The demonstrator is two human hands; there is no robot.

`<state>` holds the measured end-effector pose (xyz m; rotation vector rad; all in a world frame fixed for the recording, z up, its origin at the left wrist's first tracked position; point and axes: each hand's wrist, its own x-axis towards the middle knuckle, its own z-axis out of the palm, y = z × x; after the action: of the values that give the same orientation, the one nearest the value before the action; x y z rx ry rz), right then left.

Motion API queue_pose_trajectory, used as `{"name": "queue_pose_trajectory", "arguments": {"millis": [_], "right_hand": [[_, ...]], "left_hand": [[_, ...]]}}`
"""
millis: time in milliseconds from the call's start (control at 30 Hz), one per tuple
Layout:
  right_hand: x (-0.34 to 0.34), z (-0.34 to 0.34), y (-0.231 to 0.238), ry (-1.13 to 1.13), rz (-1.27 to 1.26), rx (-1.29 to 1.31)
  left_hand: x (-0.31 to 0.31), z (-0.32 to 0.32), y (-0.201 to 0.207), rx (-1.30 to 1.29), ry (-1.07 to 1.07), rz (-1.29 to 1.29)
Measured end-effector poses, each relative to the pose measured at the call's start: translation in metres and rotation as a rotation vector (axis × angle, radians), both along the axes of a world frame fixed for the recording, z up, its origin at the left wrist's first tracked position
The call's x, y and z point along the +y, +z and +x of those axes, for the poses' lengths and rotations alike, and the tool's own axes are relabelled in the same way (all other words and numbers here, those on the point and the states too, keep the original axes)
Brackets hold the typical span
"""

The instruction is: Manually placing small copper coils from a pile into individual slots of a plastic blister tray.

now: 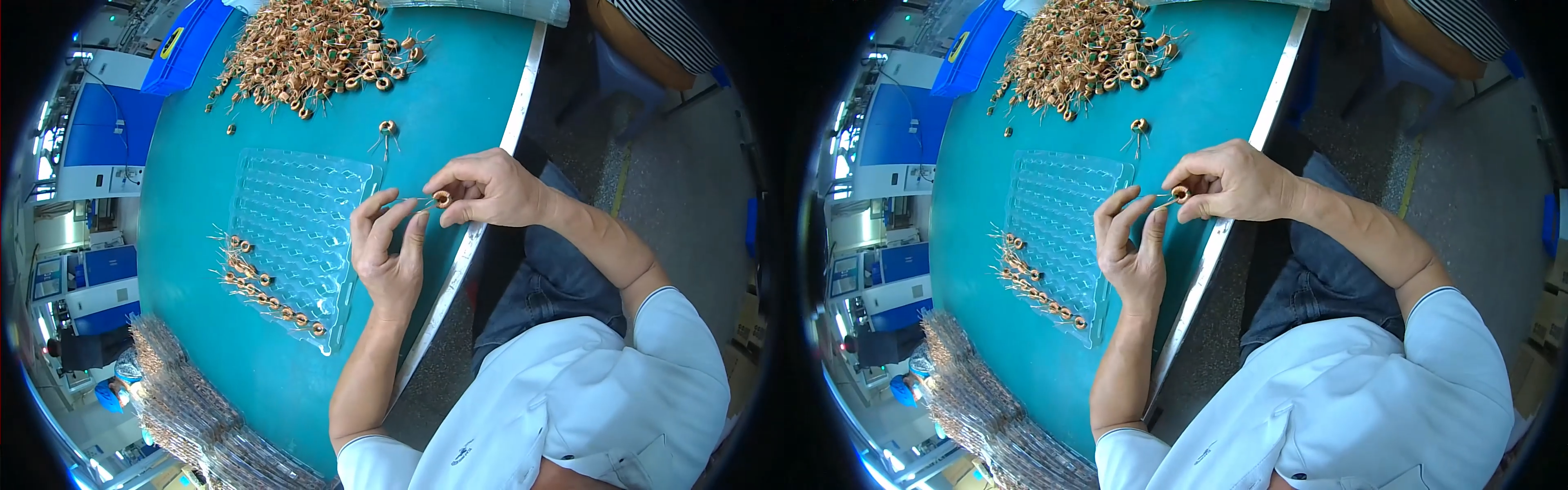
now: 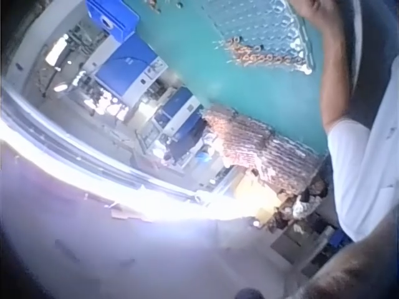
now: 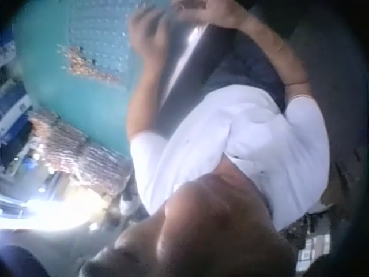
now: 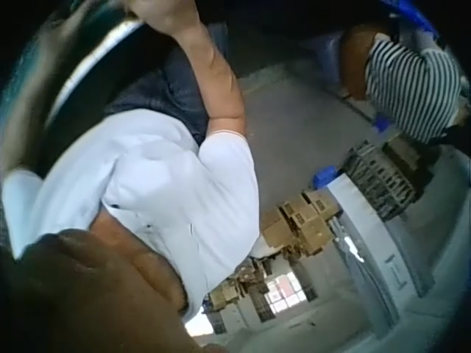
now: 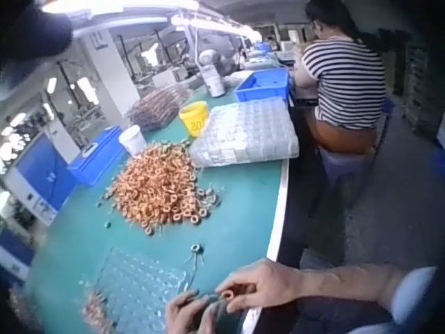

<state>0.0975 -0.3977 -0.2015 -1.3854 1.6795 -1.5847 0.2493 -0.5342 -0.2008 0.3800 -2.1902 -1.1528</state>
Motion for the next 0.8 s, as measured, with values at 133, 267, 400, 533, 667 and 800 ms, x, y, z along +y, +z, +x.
{"name": "queue_pose_trajectory", "arguments": {"millis": [133, 267, 400, 533, 667, 800], "right_hand": [[-0.001, 0.001, 0.001, 0.012, 0.081, -0.02], [-0.004, 0.008, 0.004, 0.018, 0.038, 0.113], [-0.004, 0.01, 0.006, 0.018, 0.07, 0.143], [-0.006, 0.008, 0.0, 0.06, 0.012, 0.158], [-0.003, 0.013, -0.002, 0.008, -0.018, 0.214], [-0.001, 0.019, -0.006, -0.117, -0.024, 0.157]], "left_hand": [[-0.004, -0.003, 0.0, 0.151, 0.028, -0.367], [-0.004, -0.002, -0.003, 0.155, -0.037, -0.345], [-0.006, -0.004, -0.004, 0.133, -0.062, -0.252], [-0.006, 0.0, -0.007, 0.026, -0.05, -0.14], [0.003, 0.0, -0.007, 0.023, -0.049, 0.409], [0.005, 0.0, -0.007, 0.055, -0.042, 0.575]]}}
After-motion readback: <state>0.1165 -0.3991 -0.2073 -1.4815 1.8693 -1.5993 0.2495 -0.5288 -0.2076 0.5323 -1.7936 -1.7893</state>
